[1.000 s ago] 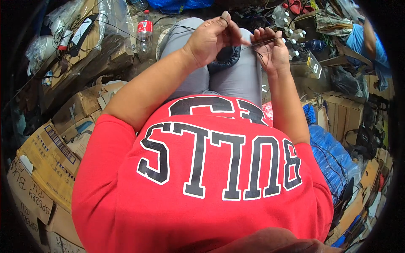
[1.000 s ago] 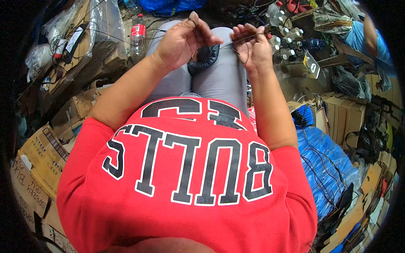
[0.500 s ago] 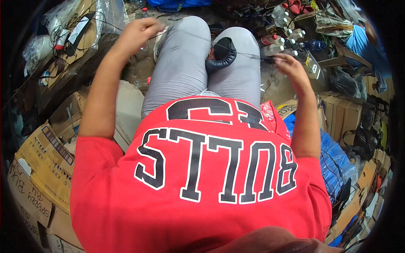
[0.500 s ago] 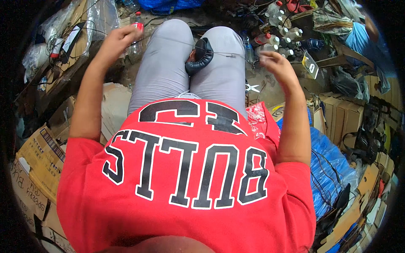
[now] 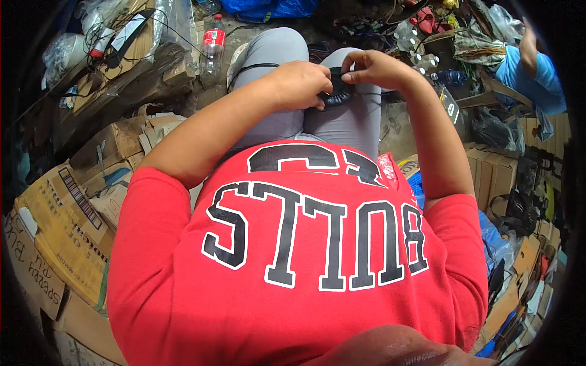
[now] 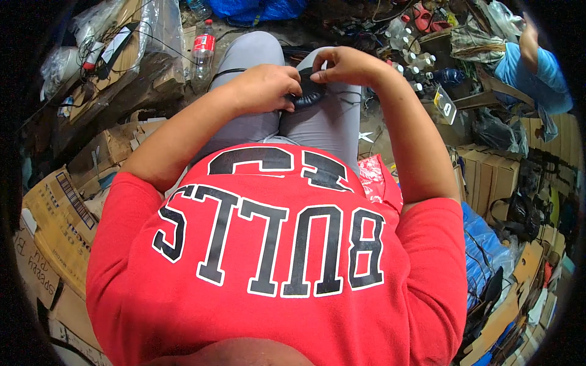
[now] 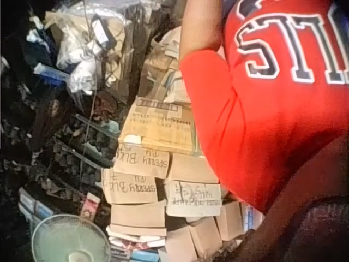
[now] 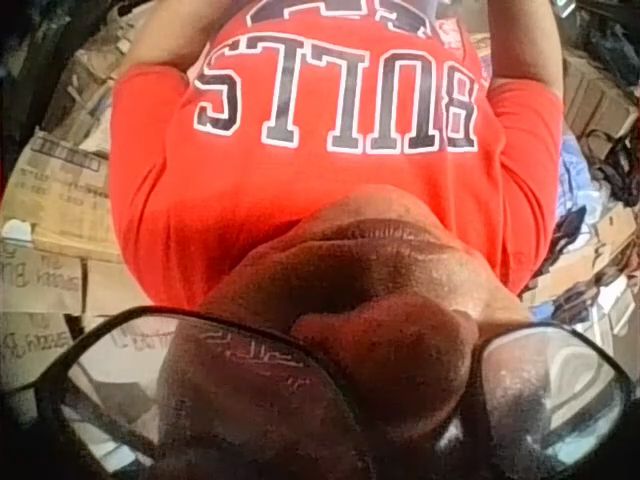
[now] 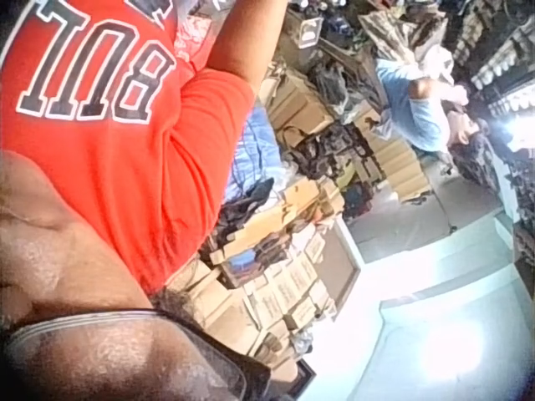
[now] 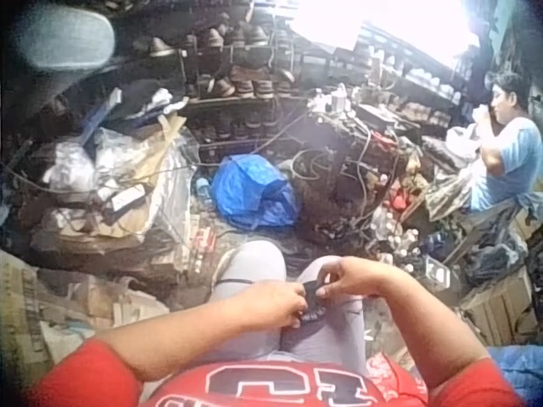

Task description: Sewing a black shoe component using a needle and thread.

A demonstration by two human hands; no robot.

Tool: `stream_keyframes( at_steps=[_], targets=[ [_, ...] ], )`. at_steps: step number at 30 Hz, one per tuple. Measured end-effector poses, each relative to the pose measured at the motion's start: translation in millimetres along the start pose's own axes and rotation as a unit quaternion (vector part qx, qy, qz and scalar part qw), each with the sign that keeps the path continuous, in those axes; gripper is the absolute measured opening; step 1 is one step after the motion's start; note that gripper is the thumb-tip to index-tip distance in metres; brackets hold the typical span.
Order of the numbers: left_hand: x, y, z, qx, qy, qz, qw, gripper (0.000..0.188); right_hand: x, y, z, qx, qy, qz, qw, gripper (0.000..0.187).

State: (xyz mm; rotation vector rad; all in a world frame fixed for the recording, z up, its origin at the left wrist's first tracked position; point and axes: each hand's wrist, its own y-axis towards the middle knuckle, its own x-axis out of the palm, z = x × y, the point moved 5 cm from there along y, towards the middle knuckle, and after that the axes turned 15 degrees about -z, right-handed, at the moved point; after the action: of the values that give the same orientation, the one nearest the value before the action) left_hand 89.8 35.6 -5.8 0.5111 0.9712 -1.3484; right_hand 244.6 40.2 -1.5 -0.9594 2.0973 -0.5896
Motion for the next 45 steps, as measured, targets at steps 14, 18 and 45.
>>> stream_keyframes(
  at_steps=[14, 18, 45],
  targets=[
    [8, 7, 14, -0.026, 0.079, 0.079, 0.993, 0.028, 17, -39, 17, 0.111, 0.073, 0.162, 0.978, 0.034],
    [14, 6, 21, -0.029, 0.102, 0.063, 0.992, 0.027, 24, -35, 20, -0.009, 0.238, 0.099, 0.966, 0.026],
    [-7, 60, -39, 0.013, -0.435, -0.094, 0.895, 0.024, 44, -103, -6, -0.115, 0.169, 0.28, 0.938, 0.018]
  ],
)
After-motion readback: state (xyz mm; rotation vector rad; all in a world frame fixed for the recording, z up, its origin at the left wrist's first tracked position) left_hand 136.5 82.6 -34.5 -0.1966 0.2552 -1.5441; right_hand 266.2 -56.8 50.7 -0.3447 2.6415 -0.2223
